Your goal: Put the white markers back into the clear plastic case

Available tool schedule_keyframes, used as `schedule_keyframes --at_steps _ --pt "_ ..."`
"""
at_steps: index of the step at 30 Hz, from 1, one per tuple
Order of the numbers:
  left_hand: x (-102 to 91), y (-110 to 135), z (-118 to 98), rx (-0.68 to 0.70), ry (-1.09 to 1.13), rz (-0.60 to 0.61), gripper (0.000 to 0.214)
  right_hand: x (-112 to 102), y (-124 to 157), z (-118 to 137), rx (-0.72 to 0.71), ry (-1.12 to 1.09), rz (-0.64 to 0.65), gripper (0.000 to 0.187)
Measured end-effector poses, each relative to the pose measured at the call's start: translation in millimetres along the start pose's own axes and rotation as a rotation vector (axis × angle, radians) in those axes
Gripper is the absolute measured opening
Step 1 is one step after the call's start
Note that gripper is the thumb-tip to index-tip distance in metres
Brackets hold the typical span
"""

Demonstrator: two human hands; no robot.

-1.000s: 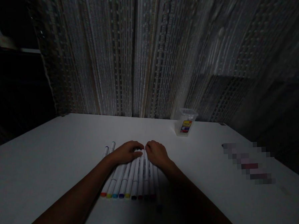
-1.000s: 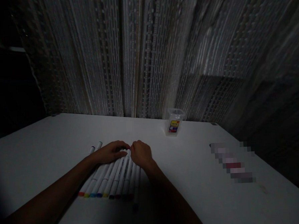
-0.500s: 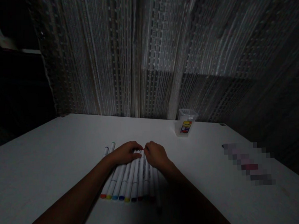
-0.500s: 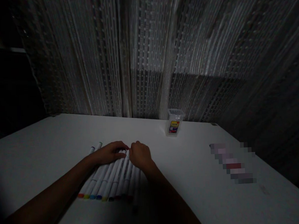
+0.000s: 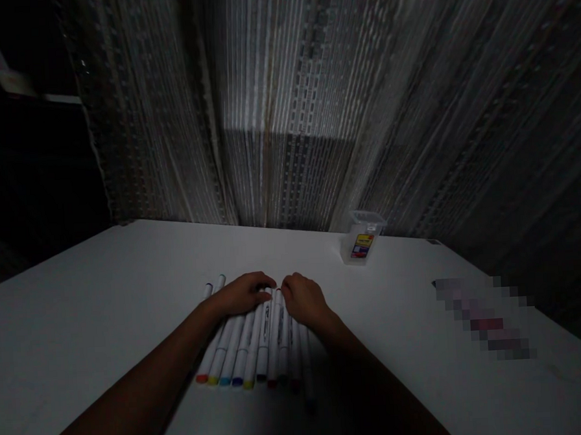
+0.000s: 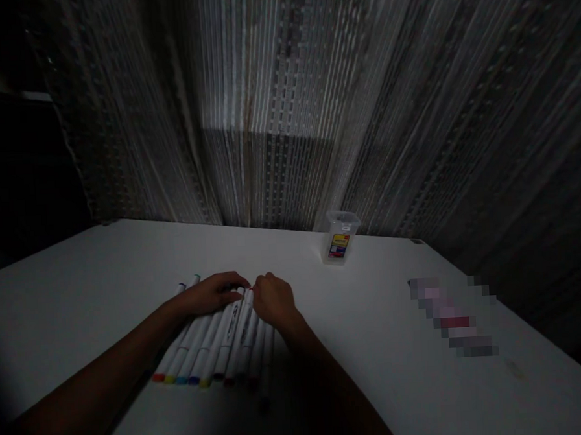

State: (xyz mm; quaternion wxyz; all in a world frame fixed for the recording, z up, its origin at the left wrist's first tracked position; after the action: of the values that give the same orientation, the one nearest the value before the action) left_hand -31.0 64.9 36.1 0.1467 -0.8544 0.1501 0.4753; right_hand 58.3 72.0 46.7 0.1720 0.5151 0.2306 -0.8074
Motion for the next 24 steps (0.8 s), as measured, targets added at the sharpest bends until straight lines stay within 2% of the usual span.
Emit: schedule_keyframes --at_steps 24 --pt "-1.5 0.0 -6.3 -0.020 0.059 0.033 0.029 -2.5 1.3 1.4 0.021 0.000 0.029 0.027"
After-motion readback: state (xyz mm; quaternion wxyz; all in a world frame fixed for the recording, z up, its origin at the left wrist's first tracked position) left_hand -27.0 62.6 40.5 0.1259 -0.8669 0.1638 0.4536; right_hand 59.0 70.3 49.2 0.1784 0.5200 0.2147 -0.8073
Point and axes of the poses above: each hand's wrist, its own y-axis away from the middle knuckle, its own x-axis out of the palm, z = x × y, the point moved 10 cm from there along -y, towards the middle knuckle, and after that the axes turned 11 degrees about -y, right-handed, at the moved point
